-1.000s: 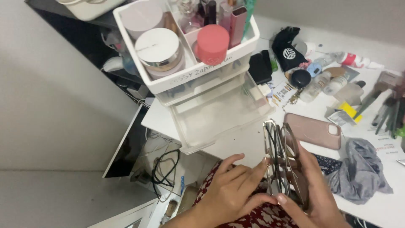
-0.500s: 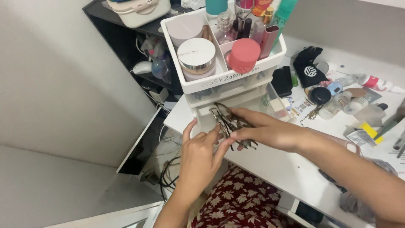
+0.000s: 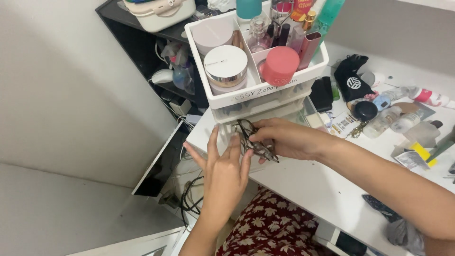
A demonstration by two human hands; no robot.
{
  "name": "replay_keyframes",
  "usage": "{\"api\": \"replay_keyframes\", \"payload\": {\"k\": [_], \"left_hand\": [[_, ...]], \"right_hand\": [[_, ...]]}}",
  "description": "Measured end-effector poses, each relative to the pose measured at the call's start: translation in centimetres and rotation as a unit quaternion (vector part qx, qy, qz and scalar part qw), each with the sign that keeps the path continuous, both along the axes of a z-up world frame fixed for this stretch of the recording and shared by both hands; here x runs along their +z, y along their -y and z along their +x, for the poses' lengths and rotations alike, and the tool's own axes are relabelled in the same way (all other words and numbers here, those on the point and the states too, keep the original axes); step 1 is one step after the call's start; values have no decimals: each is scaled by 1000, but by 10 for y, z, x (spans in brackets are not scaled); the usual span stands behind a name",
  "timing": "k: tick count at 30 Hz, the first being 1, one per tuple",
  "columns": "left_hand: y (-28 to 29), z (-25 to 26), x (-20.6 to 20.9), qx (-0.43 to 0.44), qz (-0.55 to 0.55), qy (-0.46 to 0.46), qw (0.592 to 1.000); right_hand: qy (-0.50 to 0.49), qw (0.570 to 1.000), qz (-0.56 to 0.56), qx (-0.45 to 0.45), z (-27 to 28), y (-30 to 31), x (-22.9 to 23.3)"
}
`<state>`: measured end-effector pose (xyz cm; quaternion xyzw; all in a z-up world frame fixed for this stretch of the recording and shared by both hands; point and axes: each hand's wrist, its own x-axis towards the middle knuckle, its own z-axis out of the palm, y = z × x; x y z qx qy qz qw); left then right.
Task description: Cleaning individual items with a cloth and organizing them on a desk and inside a plastic drawer unit.
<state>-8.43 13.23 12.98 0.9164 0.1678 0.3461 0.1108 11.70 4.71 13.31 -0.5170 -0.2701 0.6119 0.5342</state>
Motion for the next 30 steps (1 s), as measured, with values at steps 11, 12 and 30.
{"api": "replay_keyframes", "payload": {"k": [11, 12, 30], "left_hand": [[4, 5, -11, 79, -52, -28, 995], [5, 4, -7, 103, -49, -17, 993], [-4, -5, -17, 57, -96, -59, 992]], "right_hand": [[235, 970, 0, -67, -22, -21, -35], [241, 967, 8, -80, -24, -22, -38], [254, 962, 71, -76, -22, -31, -33]]}}
